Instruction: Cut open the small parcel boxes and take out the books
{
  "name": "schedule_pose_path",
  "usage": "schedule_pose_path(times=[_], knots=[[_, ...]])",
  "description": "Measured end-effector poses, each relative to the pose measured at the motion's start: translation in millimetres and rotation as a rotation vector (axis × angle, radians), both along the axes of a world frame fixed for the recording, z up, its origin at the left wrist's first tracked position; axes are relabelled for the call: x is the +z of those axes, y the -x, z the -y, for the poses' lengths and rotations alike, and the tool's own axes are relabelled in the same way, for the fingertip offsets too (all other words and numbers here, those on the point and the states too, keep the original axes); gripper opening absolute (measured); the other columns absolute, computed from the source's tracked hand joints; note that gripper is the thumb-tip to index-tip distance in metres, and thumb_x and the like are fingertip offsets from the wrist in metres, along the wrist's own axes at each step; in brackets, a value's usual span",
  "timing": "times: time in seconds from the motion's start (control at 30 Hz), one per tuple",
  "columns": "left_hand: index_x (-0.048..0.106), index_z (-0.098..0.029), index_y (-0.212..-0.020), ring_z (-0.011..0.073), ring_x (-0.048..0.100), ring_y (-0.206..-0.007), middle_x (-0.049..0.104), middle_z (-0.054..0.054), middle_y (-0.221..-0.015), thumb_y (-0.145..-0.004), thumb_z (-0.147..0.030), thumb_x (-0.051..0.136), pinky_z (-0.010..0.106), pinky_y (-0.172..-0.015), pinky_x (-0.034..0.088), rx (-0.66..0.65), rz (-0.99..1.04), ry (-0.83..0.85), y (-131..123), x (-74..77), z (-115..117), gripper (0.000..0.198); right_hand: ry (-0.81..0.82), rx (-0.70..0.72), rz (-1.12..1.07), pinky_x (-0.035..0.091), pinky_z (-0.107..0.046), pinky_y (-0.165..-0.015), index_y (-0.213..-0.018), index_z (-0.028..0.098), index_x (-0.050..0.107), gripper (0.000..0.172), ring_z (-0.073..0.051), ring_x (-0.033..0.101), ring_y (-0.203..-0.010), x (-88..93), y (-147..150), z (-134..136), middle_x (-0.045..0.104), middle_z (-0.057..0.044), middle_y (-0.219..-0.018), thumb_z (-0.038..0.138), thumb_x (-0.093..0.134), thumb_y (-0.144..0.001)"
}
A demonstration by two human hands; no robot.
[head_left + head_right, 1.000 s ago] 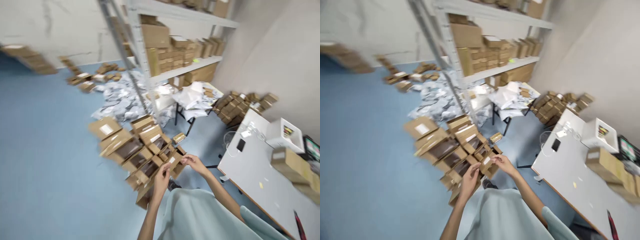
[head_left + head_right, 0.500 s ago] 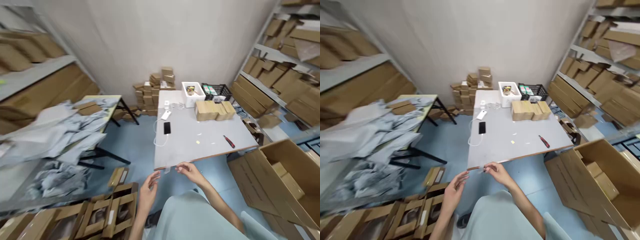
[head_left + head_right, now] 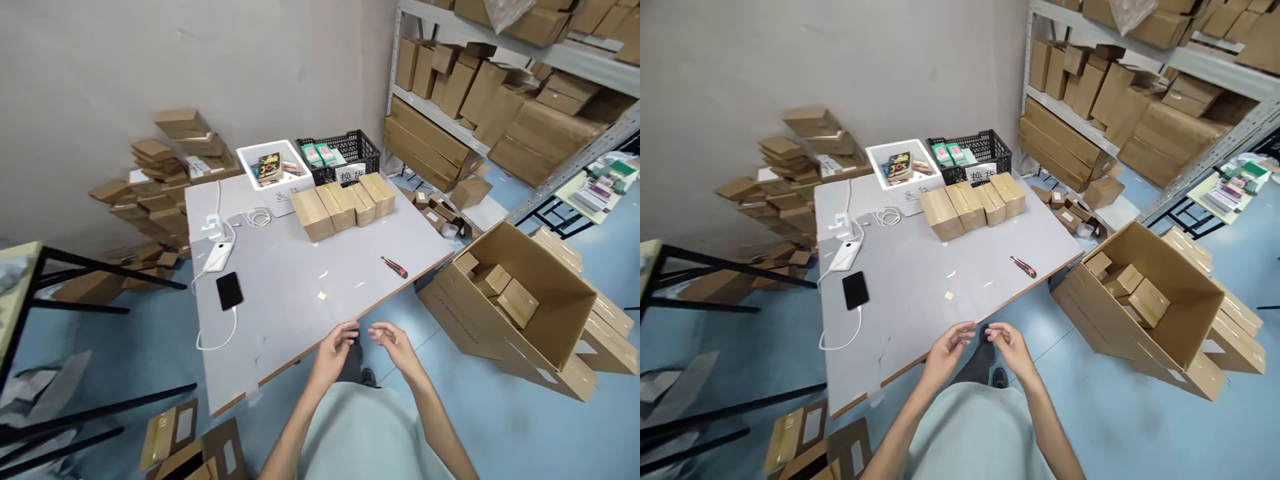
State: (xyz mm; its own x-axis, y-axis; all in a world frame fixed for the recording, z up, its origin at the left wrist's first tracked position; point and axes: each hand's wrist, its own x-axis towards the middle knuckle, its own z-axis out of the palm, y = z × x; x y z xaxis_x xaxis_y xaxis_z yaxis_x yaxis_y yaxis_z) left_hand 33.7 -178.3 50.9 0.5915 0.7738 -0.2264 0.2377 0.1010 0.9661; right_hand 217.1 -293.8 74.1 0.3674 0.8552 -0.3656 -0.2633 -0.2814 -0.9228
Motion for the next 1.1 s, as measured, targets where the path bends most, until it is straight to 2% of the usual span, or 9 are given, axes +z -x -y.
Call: schedule_pose_path(times=[0.1,0.23,0.4,0.53,0.7,0.87,1.0,1.1], knots=[[0.077,-0.024,-0.125,0.0294,0.083,-0.114,0.084,0.014,-0.132,-0.085,-0.041,0.065,0.049,-0.107,0.067,0.0,0.019,0.022,-33,-8.1,-32,0.045,0.037,-0.013,0.005,0.064,-0.058,-0.105,-0.116,0.028,0.082,0.068,-0.038,0.082,-0.113,-2.3,-24,-16,0.087,-0.014,-0.116,0.088,0.081,-0.084],[0.077,-0.022,-0.124,0.0297,0.084,-0.111,0.084,0.015,-0.131,-0.086,-0.044,0.066,0.05,-0.103,0.068,-0.005,0.046,0.044,-79,-14.2,-79,0.045,0.076,-0.02,0.036,0.063,-0.057,-0.105,-0.115,0.027,0.081,0.074,-0.038,0.083,-0.113,6.9,-63,-50,0.087,-0.016,-0.122,0.092,0.081,-0.08],[0.077,-0.023,-0.127,0.0288,0.084,-0.113,0.084,0.014,-0.134,-0.091,-0.044,0.064,0.047,-0.104,0.067,-0.024,0.074,0.028,-130,-7.5,-142,0.044,0.091,-0.036,0.09,0.064,-0.056,-0.105,-0.117,0.027,0.081,0.07,-0.037,0.083,-0.113,22.6,-118,-106,0.086,-0.015,-0.123,0.088,0.082,-0.083],[0.078,-0.023,-0.127,0.0283,0.083,-0.114,0.084,0.013,-0.133,-0.094,-0.048,0.064,0.045,-0.105,0.066,-0.021,0.064,0.013,-158,-2.3,-184,0.044,0.089,-0.044,0.11,0.063,-0.056,-0.108,-0.116,0.028,0.08,0.063,-0.036,0.083,-0.113,22.7,-156,-148,0.086,-0.014,-0.122,0.081,0.085,-0.084],[0.078,-0.024,-0.128,0.0296,0.083,-0.115,0.084,0.013,-0.133,-0.097,-0.053,0.065,0.046,-0.106,0.066,0.038,0.029,0.046,-182,-5.4,-215,0.044,0.122,0.014,0.087,0.063,-0.052,-0.104,-0.119,0.029,0.079,0.055,-0.034,0.083,-0.113,5.0,-200,-195,0.085,-0.012,-0.128,0.074,0.084,-0.087],[0.078,-0.023,-0.128,0.0303,0.082,-0.12,0.082,0.014,-0.137,-0.097,-0.055,0.066,0.046,-0.108,0.065,0.155,-0.056,0.07,-198,-14.3,-225,0.047,0.122,0.14,0.024,0.062,-0.045,-0.099,-0.122,0.027,0.078,0.053,-0.03,0.083,-0.11,-16.9,-243,-255,0.085,-0.012,-0.129,0.067,0.083,-0.087],[0.076,-0.022,-0.131,0.0298,0.082,-0.119,0.081,0.015,-0.14,-0.099,-0.055,0.065,0.047,-0.109,0.065,0.26,-0.088,0.098,-214,-26.4,-228,0.048,0.064,0.277,-0.014,0.062,-0.042,-0.099,-0.125,0.026,0.077,0.045,-0.027,0.083,-0.108,-35.6,-281,-310,0.084,-0.011,-0.13,0.055,0.079,-0.091],[0.073,-0.02,-0.135,0.0288,0.083,-0.116,0.076,0.017,-0.148,-0.093,-0.05,0.071,0.048,-0.109,0.065,0.32,-0.114,0.147,-235,-40.7,-249,0.051,0.038,0.293,-0.045,0.062,-0.041,-0.097,-0.13,0.026,0.074,0.045,-0.026,0.083,-0.104,-59.7,-308,-358,0.082,-0.012,-0.132,0.048,0.079,-0.091]])
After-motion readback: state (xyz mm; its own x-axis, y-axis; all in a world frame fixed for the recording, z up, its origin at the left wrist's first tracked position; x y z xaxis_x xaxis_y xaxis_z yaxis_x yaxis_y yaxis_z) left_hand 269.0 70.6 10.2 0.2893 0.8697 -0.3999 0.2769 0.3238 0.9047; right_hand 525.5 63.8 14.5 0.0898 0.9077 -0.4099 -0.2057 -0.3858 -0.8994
